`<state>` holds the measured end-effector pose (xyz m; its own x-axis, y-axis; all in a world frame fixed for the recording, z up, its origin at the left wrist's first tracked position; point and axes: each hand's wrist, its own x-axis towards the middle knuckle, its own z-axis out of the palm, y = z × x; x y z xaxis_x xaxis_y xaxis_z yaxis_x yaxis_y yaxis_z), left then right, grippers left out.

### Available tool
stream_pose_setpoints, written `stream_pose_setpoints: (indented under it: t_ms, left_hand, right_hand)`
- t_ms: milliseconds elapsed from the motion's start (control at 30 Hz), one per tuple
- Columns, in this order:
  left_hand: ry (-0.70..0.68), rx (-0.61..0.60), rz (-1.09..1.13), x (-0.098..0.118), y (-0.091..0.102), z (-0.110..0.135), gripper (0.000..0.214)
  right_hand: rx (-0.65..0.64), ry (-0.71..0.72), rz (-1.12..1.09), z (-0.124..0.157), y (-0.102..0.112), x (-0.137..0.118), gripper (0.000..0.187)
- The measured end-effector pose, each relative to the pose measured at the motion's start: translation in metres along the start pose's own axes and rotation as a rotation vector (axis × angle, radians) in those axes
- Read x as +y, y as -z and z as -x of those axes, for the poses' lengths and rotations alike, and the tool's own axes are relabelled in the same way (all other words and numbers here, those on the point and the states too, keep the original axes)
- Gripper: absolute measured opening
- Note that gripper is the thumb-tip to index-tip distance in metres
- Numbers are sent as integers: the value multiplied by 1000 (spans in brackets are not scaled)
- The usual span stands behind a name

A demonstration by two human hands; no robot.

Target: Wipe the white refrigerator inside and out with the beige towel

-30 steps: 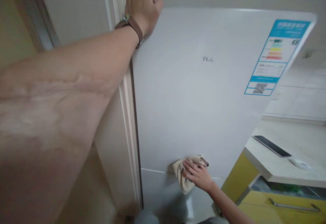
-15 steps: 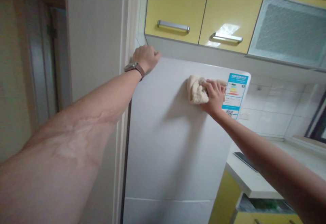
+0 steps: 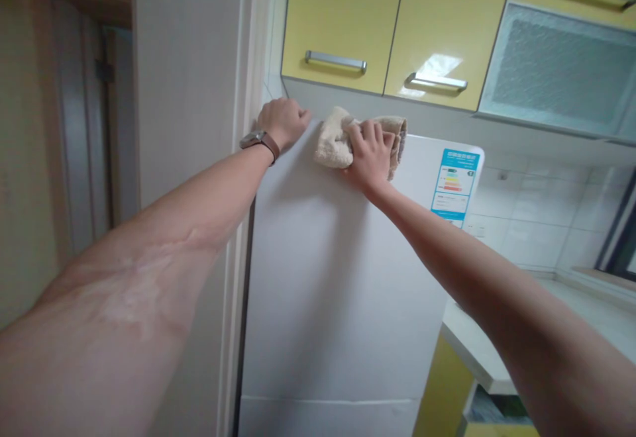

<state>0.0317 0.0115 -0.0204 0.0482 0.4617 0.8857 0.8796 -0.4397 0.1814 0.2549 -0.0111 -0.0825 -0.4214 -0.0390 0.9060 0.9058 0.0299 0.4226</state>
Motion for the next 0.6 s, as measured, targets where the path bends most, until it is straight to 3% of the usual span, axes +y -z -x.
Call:
stream_pose_setpoints:
  t_ms: [167, 267, 467, 600]
  left_hand:
    - [-1, 4, -35, 0, 1, 2, 72]
    - [-6, -4, -49, -1, 2, 3, 71]
    - [-6, -17, -42, -1, 0, 1, 72]
    - [-13, -15, -38, 0, 1, 2, 71]
  right_hand:
    - [-146, 161, 16, 10, 15, 23, 51]
    - [-176, 163, 35, 19, 22, 49, 50]
    - [-78, -75, 51, 54, 38, 132, 41]
    - [-31, -250, 62, 83, 55, 191, 44]
